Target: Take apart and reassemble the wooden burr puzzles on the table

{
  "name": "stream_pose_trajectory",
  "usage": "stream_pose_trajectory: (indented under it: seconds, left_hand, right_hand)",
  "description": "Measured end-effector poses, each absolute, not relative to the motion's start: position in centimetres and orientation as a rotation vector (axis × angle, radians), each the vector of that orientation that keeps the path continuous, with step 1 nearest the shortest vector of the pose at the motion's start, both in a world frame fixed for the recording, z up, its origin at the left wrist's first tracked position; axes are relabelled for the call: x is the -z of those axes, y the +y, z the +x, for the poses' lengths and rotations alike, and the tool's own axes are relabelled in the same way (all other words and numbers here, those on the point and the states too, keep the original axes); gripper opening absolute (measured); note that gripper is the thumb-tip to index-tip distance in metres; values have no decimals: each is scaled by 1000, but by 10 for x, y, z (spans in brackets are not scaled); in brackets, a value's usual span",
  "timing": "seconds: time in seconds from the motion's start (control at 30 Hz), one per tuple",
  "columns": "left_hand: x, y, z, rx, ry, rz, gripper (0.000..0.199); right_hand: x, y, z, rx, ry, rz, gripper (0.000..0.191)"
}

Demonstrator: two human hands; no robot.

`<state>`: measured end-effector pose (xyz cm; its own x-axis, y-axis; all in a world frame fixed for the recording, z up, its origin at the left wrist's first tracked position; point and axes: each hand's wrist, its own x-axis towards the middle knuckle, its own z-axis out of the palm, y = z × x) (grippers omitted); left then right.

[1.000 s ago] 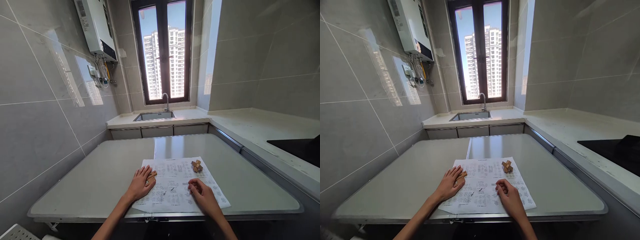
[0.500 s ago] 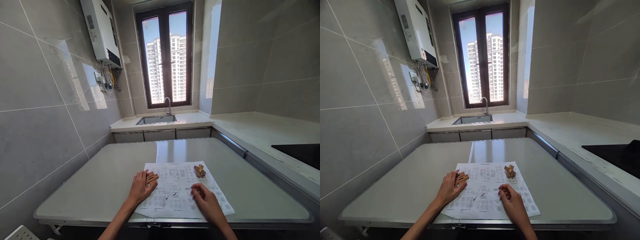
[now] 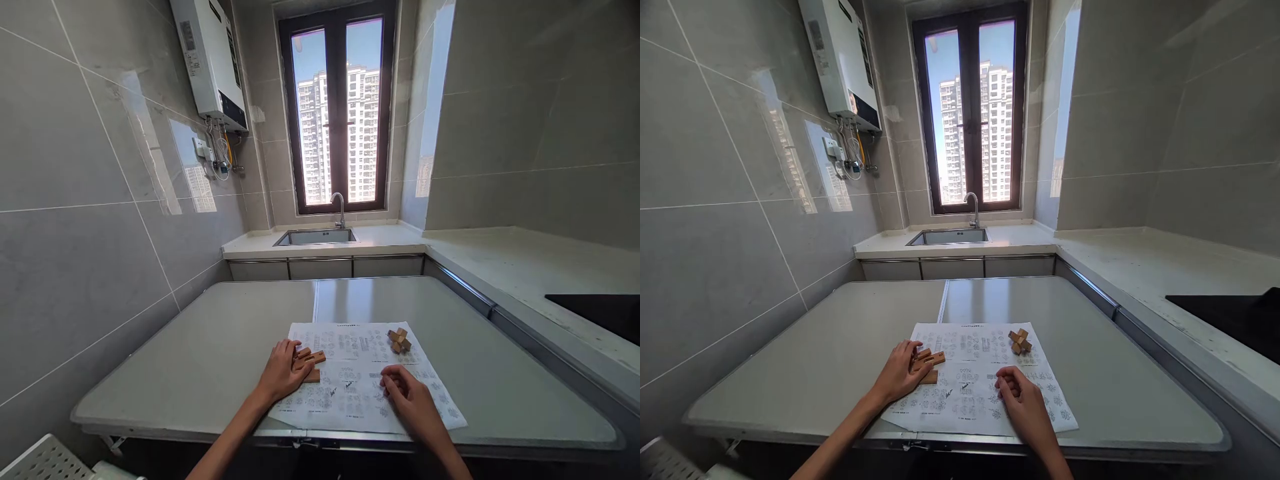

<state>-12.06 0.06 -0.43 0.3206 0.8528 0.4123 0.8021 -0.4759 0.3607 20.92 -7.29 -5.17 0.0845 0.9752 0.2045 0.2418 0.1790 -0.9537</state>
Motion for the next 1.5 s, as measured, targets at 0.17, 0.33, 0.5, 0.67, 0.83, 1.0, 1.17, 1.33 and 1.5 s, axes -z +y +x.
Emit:
stream_pose_trajectory:
  seconds: [0.17, 0.33, 0.5, 0.67, 0.83, 1.0, 1.17, 1.33, 1.5]
  left_hand:
    - [2, -2, -118, -820, 1525, 2461, 41]
    - [3, -3, -117, -834, 1524, 2444, 42]
    - [5, -3, -118, -862, 1513, 2370, 43]
    - [6, -3, -121, -866, 1482, 2281, 41]
    - [1, 10, -124, -881, 1453, 2217, 40]
    - [-7, 41, -125, -770, 1389, 2239, 39]
    - [-8, 56, -127, -690, 1348, 2301, 40]
    - [-7, 45, -132, -705, 1422, 2353, 41]
    - [-10, 25, -133, -802, 1433, 2511, 37]
  right_hand:
    - [49, -75, 208, -875, -1361, -1299, 41]
    - [48, -75, 208, -853, -1364, -1317, 47]
    - [48, -76, 209, -861, -1380, -1334, 44]
    - [46, -80, 210, -853, -1378, -1335, 38]
    - [45, -80, 210, -847, -1375, -1326, 40]
    - [44, -78, 211, -847, -1386, -1313, 37]
    - [46, -77, 211, -865, -1380, -1284, 36]
    - [46, -77, 210, -866, -1378, -1270, 34]
    - [41, -75, 207, -860, -1394, -1246, 29]
